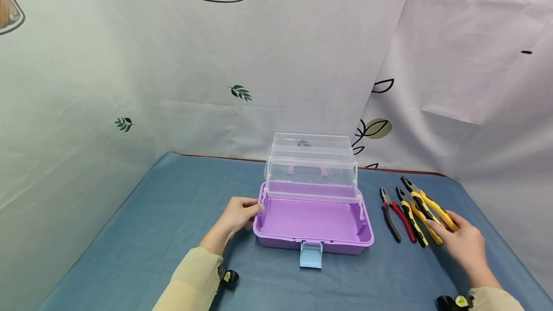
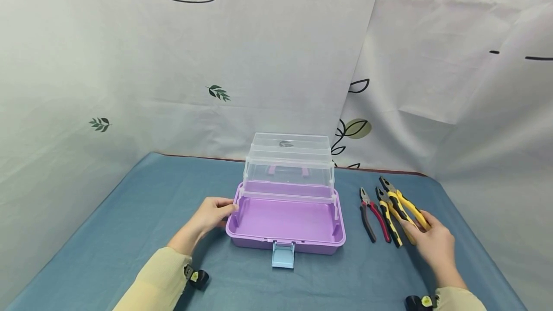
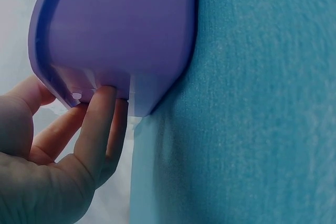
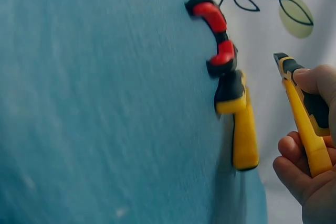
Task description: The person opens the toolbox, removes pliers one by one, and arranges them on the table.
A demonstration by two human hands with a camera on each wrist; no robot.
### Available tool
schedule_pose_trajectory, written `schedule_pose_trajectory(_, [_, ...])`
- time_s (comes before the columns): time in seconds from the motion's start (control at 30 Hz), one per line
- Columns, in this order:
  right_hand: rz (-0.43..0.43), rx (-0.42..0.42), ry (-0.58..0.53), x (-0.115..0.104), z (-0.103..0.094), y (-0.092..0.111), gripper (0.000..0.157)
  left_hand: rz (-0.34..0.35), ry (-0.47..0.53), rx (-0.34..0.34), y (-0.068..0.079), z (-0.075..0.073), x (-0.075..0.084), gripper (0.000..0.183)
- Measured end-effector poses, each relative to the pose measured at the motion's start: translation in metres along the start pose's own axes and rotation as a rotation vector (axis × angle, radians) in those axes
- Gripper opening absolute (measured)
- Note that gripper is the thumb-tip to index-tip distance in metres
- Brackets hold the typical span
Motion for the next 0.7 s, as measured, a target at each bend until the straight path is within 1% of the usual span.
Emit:
schedule_pose_trajectory(0.13, [0.037,-0.023,0.014,0.01,0.0,-0.004,0.08,0.004,-0.001,-0.004,0.003,0.0,0.002,0.031])
schedule_pose_trajectory(0.23, [0.044,-0.027,0.03,0.016,0.0,-0.007,0.08,0.005,0.002,-0.004,0.004,0.0,0.003,0.031])
schedule_pose_trajectory(0.4, [0.052,-0.044,0.048,0.023,-0.002,-0.011,0.081,0.002,0.01,-0.009,0.003,0.0,0.002,0.032])
schedule_pose_trajectory(0.7, [0.106,-0.104,0.072,0.034,0.0,-0.018,0.088,-0.004,0.002,-0.015,0.002,0.0,0.001,0.032])
Point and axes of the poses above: each hand's wrist, its own y-axis away from the middle knuckle, its own z-axis out of the palm, x = y × z, the point moved 5 cm from there along -y, towards the middle knuckle, and after that the axes turned 10 degrees about -z, right-handed, at the moved point
